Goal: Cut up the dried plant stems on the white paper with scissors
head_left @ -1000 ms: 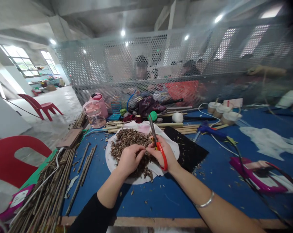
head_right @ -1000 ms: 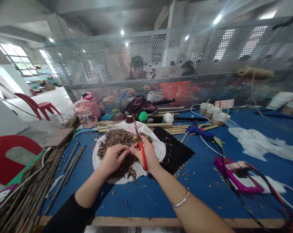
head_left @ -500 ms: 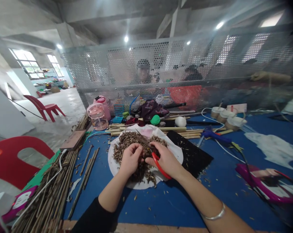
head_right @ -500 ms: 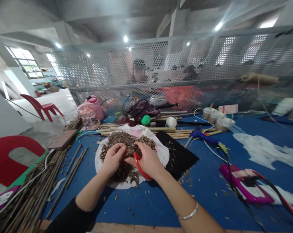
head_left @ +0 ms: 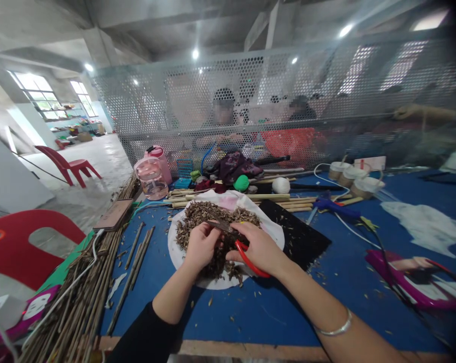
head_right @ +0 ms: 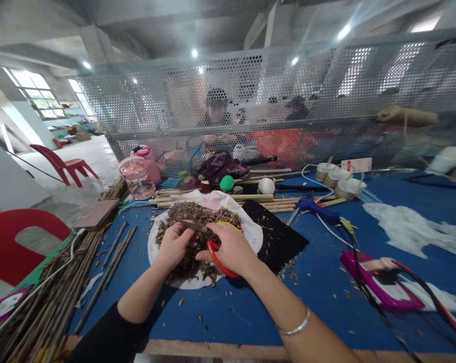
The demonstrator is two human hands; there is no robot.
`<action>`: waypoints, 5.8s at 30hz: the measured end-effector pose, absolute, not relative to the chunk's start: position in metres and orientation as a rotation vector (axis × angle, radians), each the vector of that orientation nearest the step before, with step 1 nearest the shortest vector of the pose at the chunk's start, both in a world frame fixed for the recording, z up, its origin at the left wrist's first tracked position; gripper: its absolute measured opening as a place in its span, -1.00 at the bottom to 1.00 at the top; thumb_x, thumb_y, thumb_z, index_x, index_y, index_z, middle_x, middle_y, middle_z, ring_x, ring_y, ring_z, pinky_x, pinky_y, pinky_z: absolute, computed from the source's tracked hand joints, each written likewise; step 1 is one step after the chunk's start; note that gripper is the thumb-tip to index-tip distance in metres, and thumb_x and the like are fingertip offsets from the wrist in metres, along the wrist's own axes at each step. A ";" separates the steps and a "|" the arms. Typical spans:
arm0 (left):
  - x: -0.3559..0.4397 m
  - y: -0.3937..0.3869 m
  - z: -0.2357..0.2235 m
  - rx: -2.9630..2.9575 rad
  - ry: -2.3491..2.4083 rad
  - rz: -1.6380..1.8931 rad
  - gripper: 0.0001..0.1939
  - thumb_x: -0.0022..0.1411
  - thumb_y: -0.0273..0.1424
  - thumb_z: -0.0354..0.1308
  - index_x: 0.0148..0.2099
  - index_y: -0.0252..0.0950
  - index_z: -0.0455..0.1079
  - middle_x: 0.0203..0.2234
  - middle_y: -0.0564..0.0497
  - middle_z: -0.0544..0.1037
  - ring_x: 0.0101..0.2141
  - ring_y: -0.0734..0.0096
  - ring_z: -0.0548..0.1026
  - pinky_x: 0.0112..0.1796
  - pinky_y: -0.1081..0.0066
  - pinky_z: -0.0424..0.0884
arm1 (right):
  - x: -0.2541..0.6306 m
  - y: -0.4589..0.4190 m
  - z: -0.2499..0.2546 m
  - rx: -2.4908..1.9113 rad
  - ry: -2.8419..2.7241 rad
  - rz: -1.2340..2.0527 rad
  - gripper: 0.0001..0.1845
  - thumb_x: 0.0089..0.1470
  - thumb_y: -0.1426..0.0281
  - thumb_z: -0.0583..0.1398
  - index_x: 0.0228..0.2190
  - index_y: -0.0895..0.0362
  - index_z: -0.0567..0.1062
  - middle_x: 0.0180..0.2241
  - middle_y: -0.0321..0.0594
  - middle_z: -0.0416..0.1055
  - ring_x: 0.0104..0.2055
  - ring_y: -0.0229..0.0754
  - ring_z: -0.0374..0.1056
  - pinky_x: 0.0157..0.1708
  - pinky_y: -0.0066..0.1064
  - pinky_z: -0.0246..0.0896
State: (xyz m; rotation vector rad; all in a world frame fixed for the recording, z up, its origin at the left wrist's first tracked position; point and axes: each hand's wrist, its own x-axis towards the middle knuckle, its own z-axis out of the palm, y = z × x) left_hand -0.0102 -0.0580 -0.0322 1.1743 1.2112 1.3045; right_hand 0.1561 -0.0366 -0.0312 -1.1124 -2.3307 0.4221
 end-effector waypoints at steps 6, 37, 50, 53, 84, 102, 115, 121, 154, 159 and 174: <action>-0.012 -0.058 -0.038 1.370 1.353 1.330 -0.85 0.07 -0.36 0.03 -0.41 -0.34 0.36 -0.61 0.09 0.38 -0.58 0.54 0.30 -0.52 0.53 0.25 | 0.158 -0.037 -0.030 -1.156 -2.380 0.309 -0.25 -0.26 0.01 0.28 -0.06 0.17 0.37 -0.24 -0.05 0.37 -0.17 0.00 0.29 -0.14 -0.18 0.17; -0.023 -0.053 -0.044 1.400 1.613 1.178 -0.84 0.02 -0.38 -0.02 -0.55 -0.30 0.26 -0.70 0.12 0.36 -0.66 0.54 0.30 -0.59 0.53 0.19 | 0.153 -0.039 -0.035 -1.213 -2.302 0.540 -0.62 -0.09 0.16 0.22 -0.20 0.03 0.45 -0.33 -0.20 0.50 -0.30 -0.09 0.40 -0.34 -0.37 0.21; -0.050 -0.045 -0.023 1.865 2.112 0.854 -0.75 0.05 -0.45 0.10 -0.18 -0.30 0.45 -0.32 -0.11 0.55 -0.29 0.27 0.46 -0.23 0.37 0.30 | 0.168 -0.026 -0.032 -1.342 -2.180 0.445 -0.42 -0.14 0.03 0.20 -0.11 0.09 0.40 -0.35 -0.16 0.47 -0.36 -0.10 0.36 -0.39 -0.36 0.18; -0.049 -0.043 -0.010 1.971 2.197 0.635 -0.79 0.05 -0.39 0.11 -0.25 -0.28 0.49 -0.29 -0.15 0.54 -0.27 0.21 0.47 -0.24 0.36 0.30 | 0.171 -0.025 -0.032 -1.293 -2.146 0.450 -0.44 -0.12 0.07 0.21 -0.11 0.11 0.40 -0.37 -0.17 0.46 -0.37 -0.12 0.34 -0.38 -0.37 0.17; -0.048 -0.038 -0.035 2.031 1.953 0.541 -0.82 0.07 -0.42 0.07 -0.37 -0.32 0.51 -0.39 -0.10 0.55 -0.32 0.31 0.45 -0.27 0.43 0.26 | 0.167 -0.025 -0.036 -1.308 -2.164 0.552 -0.46 -0.10 0.06 0.19 -0.13 0.12 0.39 -0.47 -0.24 0.40 -0.43 -0.18 0.30 -0.44 -0.41 0.14; -0.032 -0.038 -0.036 0.898 1.104 1.328 -0.66 -0.18 -0.23 0.32 -0.43 -0.39 0.36 -0.64 0.12 0.39 -0.61 0.67 0.33 -0.52 0.61 0.28 | 0.158 -0.035 -0.032 -1.352 -2.231 0.517 -0.40 -0.17 0.05 0.23 -0.11 0.09 0.38 -0.39 -0.23 0.41 -0.40 -0.17 0.31 -0.39 -0.39 0.16; -0.022 -0.047 -0.033 0.738 0.968 1.188 -0.70 -0.22 -0.38 0.36 -0.44 -0.42 0.37 -0.63 0.06 0.43 -0.61 0.67 0.37 -0.55 0.66 0.32 | 0.156 -0.036 -0.035 -1.096 -2.307 0.534 -0.35 -0.16 0.10 0.25 -0.06 0.17 0.34 -0.12 -0.03 0.35 -0.09 -0.03 0.28 -0.10 -0.21 0.18; -0.021 -0.047 -0.034 0.796 0.999 1.220 -0.65 -0.28 -0.32 0.38 -0.44 -0.41 0.39 -0.64 0.09 0.42 -0.62 0.68 0.35 -0.53 0.64 0.31 | 0.154 -0.038 -0.033 -1.117 -2.295 0.493 -0.34 -0.18 0.08 0.26 -0.07 0.18 0.36 -0.16 -0.02 0.39 -0.12 -0.01 0.30 -0.11 -0.20 0.18; -0.035 -0.021 -0.020 2.082 1.910 0.548 -0.80 0.04 -0.50 0.07 -0.34 -0.31 0.53 -0.39 -0.13 0.56 -0.31 0.25 0.47 -0.20 0.36 0.29 | 0.169 -0.026 -0.035 -1.145 -1.972 0.889 -0.36 -0.05 0.00 0.10 -0.10 0.25 0.35 -0.40 -0.12 0.44 -0.37 -0.13 0.37 -0.37 -0.37 0.27; -0.024 -0.003 -0.025 2.435 1.682 0.220 -0.68 0.00 -0.50 0.11 -0.14 -0.31 0.46 -0.23 -0.17 0.47 -0.16 0.20 0.41 -0.12 0.34 0.27 | 0.174 -0.020 -0.041 -1.072 -1.875 0.889 -0.40 -0.03 0.01 0.11 -0.11 0.21 0.35 -0.28 -0.09 0.45 -0.28 -0.12 0.38 -0.29 -0.37 0.28; -0.023 -0.002 -0.033 2.400 1.741 0.347 -0.71 0.12 -0.48 0.02 -0.14 -0.23 0.48 -0.24 -0.10 0.52 -0.19 0.26 0.45 -0.16 0.37 0.30 | 0.175 -0.023 -0.026 -1.150 -1.831 0.798 -0.46 -0.02 0.01 0.11 -0.20 0.21 0.39 -0.34 -0.11 0.45 -0.33 -0.11 0.39 -0.29 -0.35 0.28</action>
